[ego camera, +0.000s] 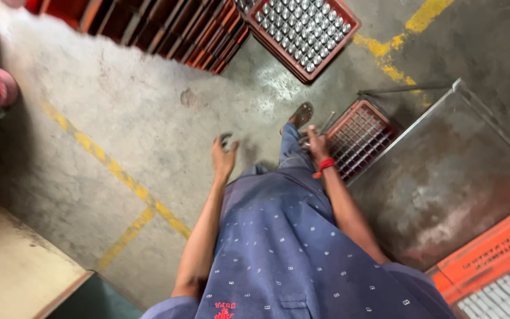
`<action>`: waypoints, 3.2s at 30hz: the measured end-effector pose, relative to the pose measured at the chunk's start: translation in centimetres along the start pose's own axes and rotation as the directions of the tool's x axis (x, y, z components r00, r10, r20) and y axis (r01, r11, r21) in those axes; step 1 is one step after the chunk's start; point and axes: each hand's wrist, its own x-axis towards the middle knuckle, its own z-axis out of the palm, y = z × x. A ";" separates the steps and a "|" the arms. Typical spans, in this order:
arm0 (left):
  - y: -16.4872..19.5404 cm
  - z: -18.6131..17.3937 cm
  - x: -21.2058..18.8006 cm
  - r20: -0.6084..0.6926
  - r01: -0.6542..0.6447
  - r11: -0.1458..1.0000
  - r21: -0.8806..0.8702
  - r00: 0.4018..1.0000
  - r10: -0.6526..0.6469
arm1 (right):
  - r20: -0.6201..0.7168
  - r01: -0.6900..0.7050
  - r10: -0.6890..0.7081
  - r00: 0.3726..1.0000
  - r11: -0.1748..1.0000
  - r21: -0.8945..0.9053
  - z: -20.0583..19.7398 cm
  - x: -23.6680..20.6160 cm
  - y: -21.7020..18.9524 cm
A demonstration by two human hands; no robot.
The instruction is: The person transfers small metal parts from one red crate to another, arranging them in a grid pattern. The person then moves the filled crate to a stack and retrieves an empty crate to continue the process.
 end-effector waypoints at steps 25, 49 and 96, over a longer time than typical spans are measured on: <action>-11.8 16.6 21.6 0.396 0.180 0.979 0.095 0.895 -0.203 | -0.485 -0.053 -0.267 0.833 0.834 -0.550 -6.7 35.6 3.5; -2.5 27.8 39.7 0.536 -0.529 0.753 0.393 0.796 0.280 | -0.355 -0.135 0.219 0.909 0.960 0.247 1.8 32.6 8.6; 19.0 20.7 3.8 0.857 -0.764 0.598 0.243 0.458 0.237 | -0.676 -0.046 0.250 0.694 0.951 0.305 -15.3 -26.7 15.2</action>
